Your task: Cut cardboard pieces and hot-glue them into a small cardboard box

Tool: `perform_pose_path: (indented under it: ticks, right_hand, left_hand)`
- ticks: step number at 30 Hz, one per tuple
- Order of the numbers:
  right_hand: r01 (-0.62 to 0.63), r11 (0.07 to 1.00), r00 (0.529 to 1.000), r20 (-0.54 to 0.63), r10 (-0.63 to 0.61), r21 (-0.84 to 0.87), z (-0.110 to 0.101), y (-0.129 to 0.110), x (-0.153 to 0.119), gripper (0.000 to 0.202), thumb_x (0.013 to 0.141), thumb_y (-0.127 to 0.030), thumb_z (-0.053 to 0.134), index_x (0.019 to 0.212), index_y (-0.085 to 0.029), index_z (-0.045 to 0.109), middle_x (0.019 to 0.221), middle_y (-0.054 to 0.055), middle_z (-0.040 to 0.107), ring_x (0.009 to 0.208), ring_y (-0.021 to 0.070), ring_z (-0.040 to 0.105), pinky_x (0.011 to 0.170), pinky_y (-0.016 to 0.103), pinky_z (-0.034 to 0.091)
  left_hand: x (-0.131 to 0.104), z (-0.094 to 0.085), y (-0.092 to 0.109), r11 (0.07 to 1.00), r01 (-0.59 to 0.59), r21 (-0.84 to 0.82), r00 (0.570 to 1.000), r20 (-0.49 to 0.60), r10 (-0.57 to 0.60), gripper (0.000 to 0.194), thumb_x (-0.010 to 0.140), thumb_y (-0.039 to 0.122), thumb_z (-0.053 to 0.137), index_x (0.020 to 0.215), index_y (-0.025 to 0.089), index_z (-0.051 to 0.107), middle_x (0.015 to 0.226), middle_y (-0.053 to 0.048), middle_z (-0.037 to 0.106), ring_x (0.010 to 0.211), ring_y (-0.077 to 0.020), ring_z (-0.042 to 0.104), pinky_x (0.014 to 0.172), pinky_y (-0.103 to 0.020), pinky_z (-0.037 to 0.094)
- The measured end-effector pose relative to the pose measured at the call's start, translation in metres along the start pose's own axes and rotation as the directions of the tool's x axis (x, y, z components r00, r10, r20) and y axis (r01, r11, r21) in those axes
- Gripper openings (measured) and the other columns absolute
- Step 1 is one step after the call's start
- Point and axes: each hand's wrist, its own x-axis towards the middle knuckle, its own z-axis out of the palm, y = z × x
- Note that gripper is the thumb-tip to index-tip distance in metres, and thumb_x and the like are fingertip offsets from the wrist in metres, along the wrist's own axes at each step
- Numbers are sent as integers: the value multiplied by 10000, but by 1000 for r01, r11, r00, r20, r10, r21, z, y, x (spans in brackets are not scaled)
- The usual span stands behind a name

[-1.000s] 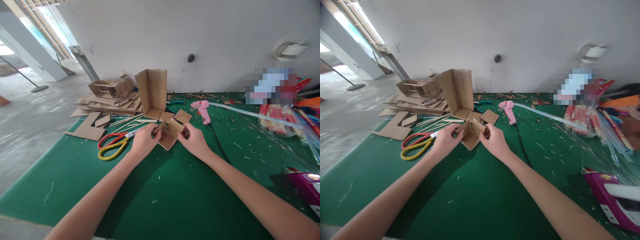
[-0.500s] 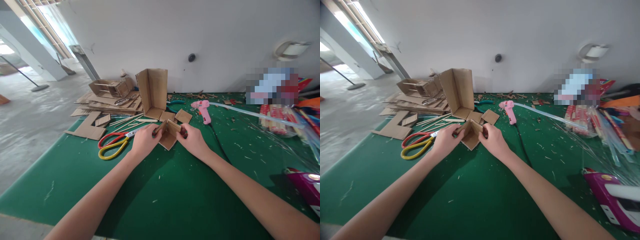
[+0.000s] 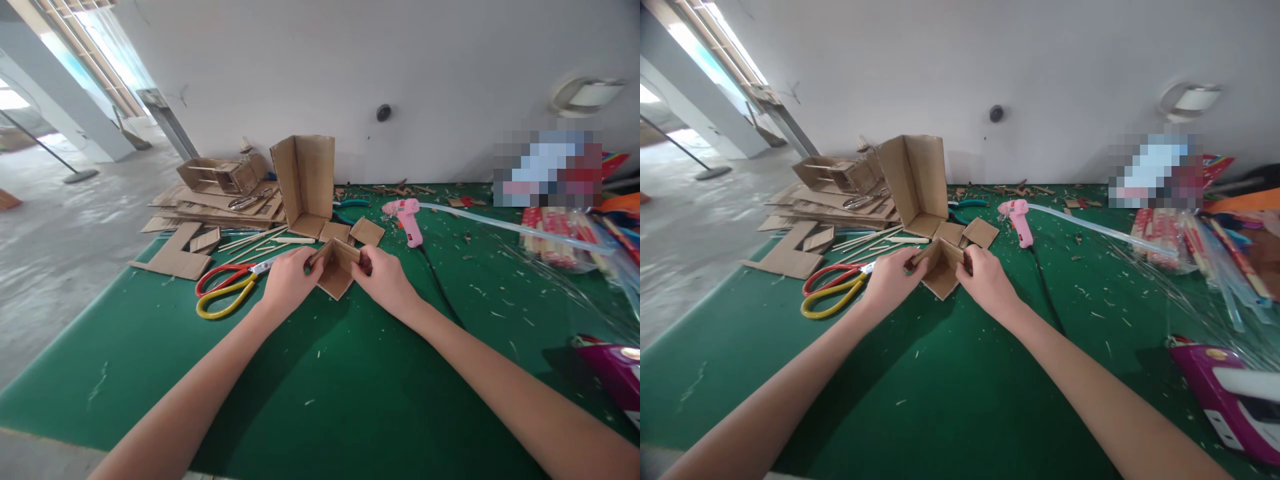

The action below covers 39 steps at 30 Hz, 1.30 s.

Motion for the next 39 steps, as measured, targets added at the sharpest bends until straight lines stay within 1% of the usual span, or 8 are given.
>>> perform_pose_path:
  ticks: [9, 13, 18, 22, 24, 28, 33, 39]
  right_hand:
    - [7, 1000, 1000, 5, -7, -7, 0, -3, -1, 117, 790, -217, 520, 720, -218, 427, 667, 22, 545, 621, 171, 528, 577, 288, 390]
    - [-1, 1000, 1000, -5, 1, -25, 1, -4, -2, 112, 788, -219, 519, 724, -218, 428, 684, 30, 547, 630, 176, 527, 577, 292, 393]
    - [-17, 997, 1000, 7, 18, -69, 0, -5, -1, 127, 791, -207, 526, 722, -216, 420, 688, 33, 527, 643, 183, 523, 572, 291, 382]
    - [-14, 994, 999, 27, 17, -112, 1, -6, 0, 144, 795, -184, 524, 720, -216, 405, 689, 37, 516, 647, 188, 518, 558, 287, 370]
    - [-3, 992, 1000, 27, 6, -127, 1, -6, 1, 144, 800, -181, 511, 720, -219, 398, 690, 40, 510, 651, 192, 515, 553, 287, 367]
    - [20, 990, 1000, 13, -18, -140, 3, -6, 0, 140, 804, -173, 494, 728, -223, 388, 697, 47, 509, 676, 206, 519, 561, 297, 375]
    - [39, 990, 999, 18, -37, -138, 3, -8, -1, 184, 814, -152, 493, 728, -230, 351, 721, 57, 515, 715, 217, 524, 582, 301, 379]
    - [40, 991, 998, 53, -33, -131, 0, -10, 1, 200, 817, -146, 499, 725, -228, 341, 718, 58, 515, 707, 216, 523, 588, 299, 372]
  left_hand:
    - [0, 0, -1, 1000, -8, -23, 1000, -6, 8, 154, 826, 247, 509, 772, 174, 633, 656, -4, 607, 560, -123, 482, 575, -241, 351]
    - [1, 0, -1, 999, -4, -42, 1000, 23, 5, 173, 834, 250, 492, 781, 171, 636, 663, -10, 607, 589, -134, 503, 592, -244, 372]
    - [3, 1, 0, 990, 19, -139, 999, 52, -12, 205, 832, 256, 487, 931, 160, 639, 777, -29, 647, 651, -142, 551, 624, -241, 417]
    - [3, 2, 0, 986, 74, -147, 993, 101, -60, 165, 793, 248, 522, 907, 175, 616, 697, 0, 617, 596, -136, 531, 582, -236, 404]
    - [4, 3, -1, 983, 83, -164, 993, 96, -68, 162, 775, 245, 536, 905, 181, 608, 713, 0, 618, 613, -139, 537, 590, -238, 407]
    - [5, 3, -1, 969, 100, -228, 992, 97, -79, 263, 764, 241, 543, 1010, 181, 617, 734, 0, 633, 640, -141, 543, 617, -236, 417]
    - [5, 0, -1, 977, 70, -202, 986, 160, -37, 223, 794, 255, 493, 888, 155, 669, 677, 13, 602, 591, -116, 447, 566, -225, 354]
    - [7, -1, -3, 956, 107, -274, 978, 202, -51, 259, 800, 270, 488, 925, 138, 673, 682, 16, 592, 600, -114, 451, 559, -217, 344]
